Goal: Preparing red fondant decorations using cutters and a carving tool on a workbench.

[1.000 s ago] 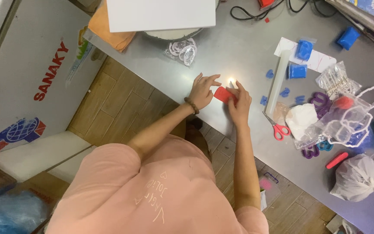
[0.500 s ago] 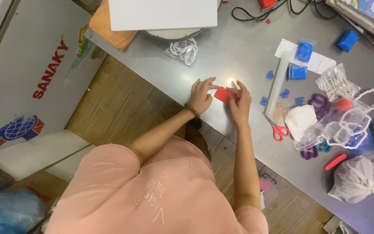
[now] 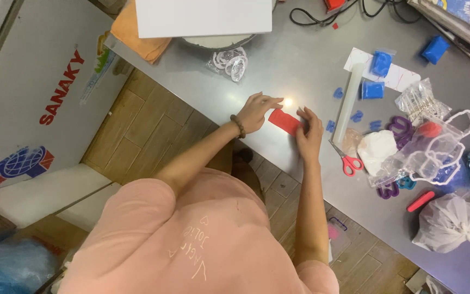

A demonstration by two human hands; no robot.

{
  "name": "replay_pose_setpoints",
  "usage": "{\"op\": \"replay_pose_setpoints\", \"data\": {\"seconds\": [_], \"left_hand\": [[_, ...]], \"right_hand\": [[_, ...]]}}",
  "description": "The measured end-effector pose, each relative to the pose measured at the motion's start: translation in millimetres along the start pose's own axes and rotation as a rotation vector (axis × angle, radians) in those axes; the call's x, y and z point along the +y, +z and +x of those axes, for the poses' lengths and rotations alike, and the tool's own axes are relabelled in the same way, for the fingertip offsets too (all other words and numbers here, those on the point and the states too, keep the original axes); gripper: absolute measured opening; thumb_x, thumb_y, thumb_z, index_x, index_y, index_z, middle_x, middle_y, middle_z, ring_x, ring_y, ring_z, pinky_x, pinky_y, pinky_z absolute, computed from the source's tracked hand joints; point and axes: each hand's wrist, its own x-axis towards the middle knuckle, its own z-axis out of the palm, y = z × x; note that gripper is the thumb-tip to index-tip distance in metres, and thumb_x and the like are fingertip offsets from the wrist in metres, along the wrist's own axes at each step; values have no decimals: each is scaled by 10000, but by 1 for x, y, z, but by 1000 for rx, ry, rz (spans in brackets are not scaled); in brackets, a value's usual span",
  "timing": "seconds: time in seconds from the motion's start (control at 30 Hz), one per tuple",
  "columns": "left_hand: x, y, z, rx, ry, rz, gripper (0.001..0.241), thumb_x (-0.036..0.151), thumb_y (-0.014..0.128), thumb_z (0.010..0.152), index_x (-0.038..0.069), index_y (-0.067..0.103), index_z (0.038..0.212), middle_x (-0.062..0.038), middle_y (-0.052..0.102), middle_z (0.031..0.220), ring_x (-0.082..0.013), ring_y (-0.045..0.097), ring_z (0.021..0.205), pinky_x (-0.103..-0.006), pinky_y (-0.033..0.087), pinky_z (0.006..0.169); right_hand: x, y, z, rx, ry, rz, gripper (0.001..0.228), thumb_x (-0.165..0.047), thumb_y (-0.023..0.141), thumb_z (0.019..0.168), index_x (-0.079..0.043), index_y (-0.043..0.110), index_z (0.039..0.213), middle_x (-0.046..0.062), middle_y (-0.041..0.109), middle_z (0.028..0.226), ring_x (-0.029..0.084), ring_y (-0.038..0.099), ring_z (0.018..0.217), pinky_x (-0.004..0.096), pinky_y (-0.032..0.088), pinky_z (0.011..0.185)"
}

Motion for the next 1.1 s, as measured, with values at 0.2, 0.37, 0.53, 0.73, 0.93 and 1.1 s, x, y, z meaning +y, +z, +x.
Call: {"op": "replay_pose_setpoints", "data": {"seconds": [0.2,0.37,0.53,0.73,0.93,1.1], "left_hand": [[-3,-5,5,-67,5,7,804,-161,439,738,116,446,1492,28,734,1284,-232,554,1280,-511,245,1241],[-3,1,9,-63,1,9,744,-123,472,778,119,454,1481,12,746,1240,-228,573,1249,-515,239,1234],[3,13,19,-68,5,50,673,-81,508,818,121,475,1459,6,751,1193,-229,606,1208,-506,271,1217],[22,39,37,-198,92,48,619,-3,569,840,92,486,1446,-44,714,1161,-265,608,1121,-451,414,1045],[27,78,57,-291,178,121,499,3,572,855,82,581,1348,-84,679,1088,-299,603,1050,-429,479,961],[47,88,75,-438,349,174,400,18,601,816,69,666,1207,-117,666,1028,-333,599,1008,-442,484,917]], "right_hand": [[26,-2,-21,61,50,194,538,97,471,909,-59,545,1418,101,686,1323,222,622,1236,335,500,1024],[20,0,-35,150,132,181,510,100,464,921,-44,557,1401,112,699,1330,217,635,1222,334,488,1012],[12,10,-46,212,126,112,535,109,456,906,-43,557,1409,116,689,1352,251,601,1267,339,471,1042],[14,19,-71,270,192,195,538,108,454,918,-39,536,1429,133,646,1413,261,575,1332,350,430,1117],[19,18,-145,442,333,394,469,94,441,975,-30,530,1419,138,647,1402,227,592,1336,340,422,1132],[27,30,-236,708,500,386,394,70,470,1013,-17,562,1386,135,673,1350,220,618,1292,334,455,1098]]}}
